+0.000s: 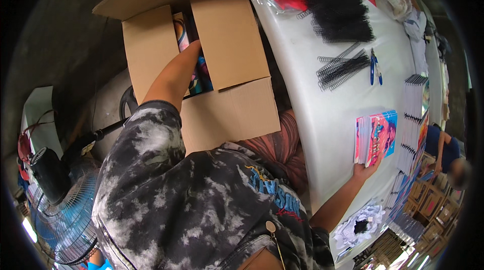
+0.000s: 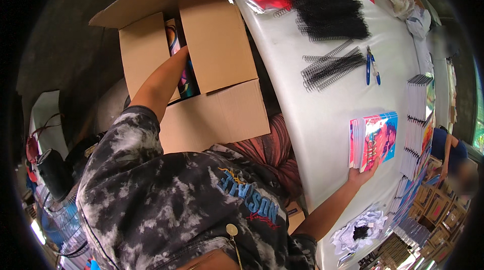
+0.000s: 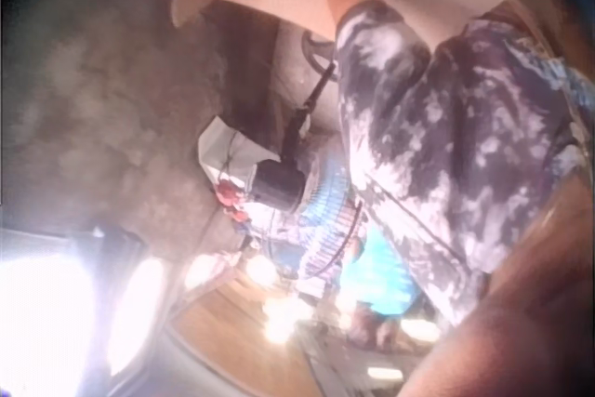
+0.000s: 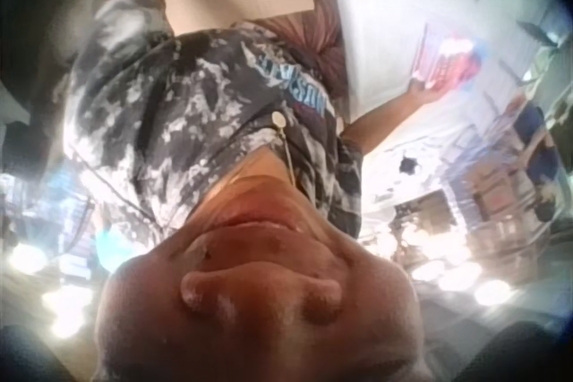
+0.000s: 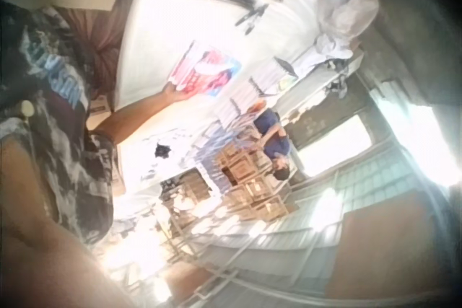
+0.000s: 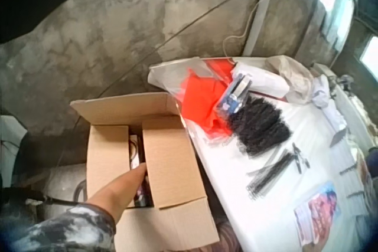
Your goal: The person inserts spiral bindings into notebooks, secures them with pliers, and stacks the finished notebooks into a cardboard box.
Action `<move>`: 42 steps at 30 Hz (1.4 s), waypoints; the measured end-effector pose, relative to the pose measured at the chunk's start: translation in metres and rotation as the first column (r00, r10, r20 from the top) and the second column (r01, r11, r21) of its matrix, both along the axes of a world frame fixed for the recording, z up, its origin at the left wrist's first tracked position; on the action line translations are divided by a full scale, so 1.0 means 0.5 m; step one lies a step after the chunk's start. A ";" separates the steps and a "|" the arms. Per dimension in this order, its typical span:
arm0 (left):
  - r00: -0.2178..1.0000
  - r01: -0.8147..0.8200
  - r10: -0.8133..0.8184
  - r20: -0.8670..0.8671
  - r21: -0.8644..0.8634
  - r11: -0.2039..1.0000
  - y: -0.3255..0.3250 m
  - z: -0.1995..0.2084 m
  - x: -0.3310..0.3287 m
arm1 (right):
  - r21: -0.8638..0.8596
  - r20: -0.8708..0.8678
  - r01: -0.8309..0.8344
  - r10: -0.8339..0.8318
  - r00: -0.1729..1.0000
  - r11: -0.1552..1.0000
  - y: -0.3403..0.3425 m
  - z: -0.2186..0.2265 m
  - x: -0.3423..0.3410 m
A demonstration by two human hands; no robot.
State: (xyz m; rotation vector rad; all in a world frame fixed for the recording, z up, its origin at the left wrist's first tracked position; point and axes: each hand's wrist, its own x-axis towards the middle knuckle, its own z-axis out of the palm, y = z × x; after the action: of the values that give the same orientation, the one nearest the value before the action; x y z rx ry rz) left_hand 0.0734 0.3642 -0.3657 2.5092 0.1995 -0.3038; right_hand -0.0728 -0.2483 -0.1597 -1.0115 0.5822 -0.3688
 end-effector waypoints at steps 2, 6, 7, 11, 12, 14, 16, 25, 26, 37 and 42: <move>1.000 0.009 -0.009 0.001 0.015 1.000 -0.001 0.003 0.003 | -0.004 -0.018 -0.009 0.009 1.000 1.000 -0.001 -0.001 -0.001; 0.999 0.051 -0.052 0.011 0.045 0.998 -0.011 -0.001 0.022 | -0.059 -0.011 -0.032 0.032 0.999 0.998 -0.039 -0.015 -0.012; 0.999 0.040 -0.041 0.014 0.063 0.997 0.003 0.000 0.016 | -0.048 -0.009 -0.021 0.020 1.000 0.999 -0.026 -0.019 0.007; 0.995 0.093 -0.096 0.019 0.108 0.990 -0.015 0.002 0.044 | -0.038 0.004 -0.073 0.073 0.997 0.997 -0.030 -0.011 -0.015; 0.996 0.075 -0.079 0.028 0.123 0.990 0.001 0.004 0.034 | -0.027 0.018 -0.095 0.096 0.995 0.995 -0.024 -0.013 0.003; 0.995 0.087 -0.092 0.028 0.155 0.984 0.003 0.008 0.044 | 0.055 0.048 -0.059 0.057 0.997 0.997 -0.051 -0.039 0.002; 0.992 0.122 -0.128 0.023 0.159 0.980 -0.013 0.004 0.060 | 0.042 0.027 0.053 -0.054 0.998 0.998 -0.045 -0.036 -0.012; 0.985 0.152 -0.165 0.041 0.221 0.963 -0.002 0.022 0.067 | 0.118 0.125 -0.011 -0.004 0.992 0.993 -0.026 -0.038 -0.003; 0.988 0.127 -0.144 0.056 0.231 0.965 0.014 0.030 0.060 | 0.139 0.143 -0.032 0.012 0.990 0.990 -0.022 -0.047 0.013; 0.976 0.168 -0.192 0.106 0.203 0.965 0.012 0.080 0.036 | 0.187 0.123 -0.081 0.058 0.991 0.979 -0.026 -0.023 0.042; 0.943 0.256 -0.242 0.228 -0.037 0.966 0.008 0.155 -0.001 | 0.175 0.165 -0.101 0.072 0.984 0.979 -0.094 -0.038 0.102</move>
State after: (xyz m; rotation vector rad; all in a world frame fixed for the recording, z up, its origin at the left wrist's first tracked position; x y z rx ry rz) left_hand 0.0729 0.3684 -0.2880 2.4790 -0.2168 -0.1248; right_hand -0.0220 -0.2953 -0.1787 -0.8202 0.4189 -0.3086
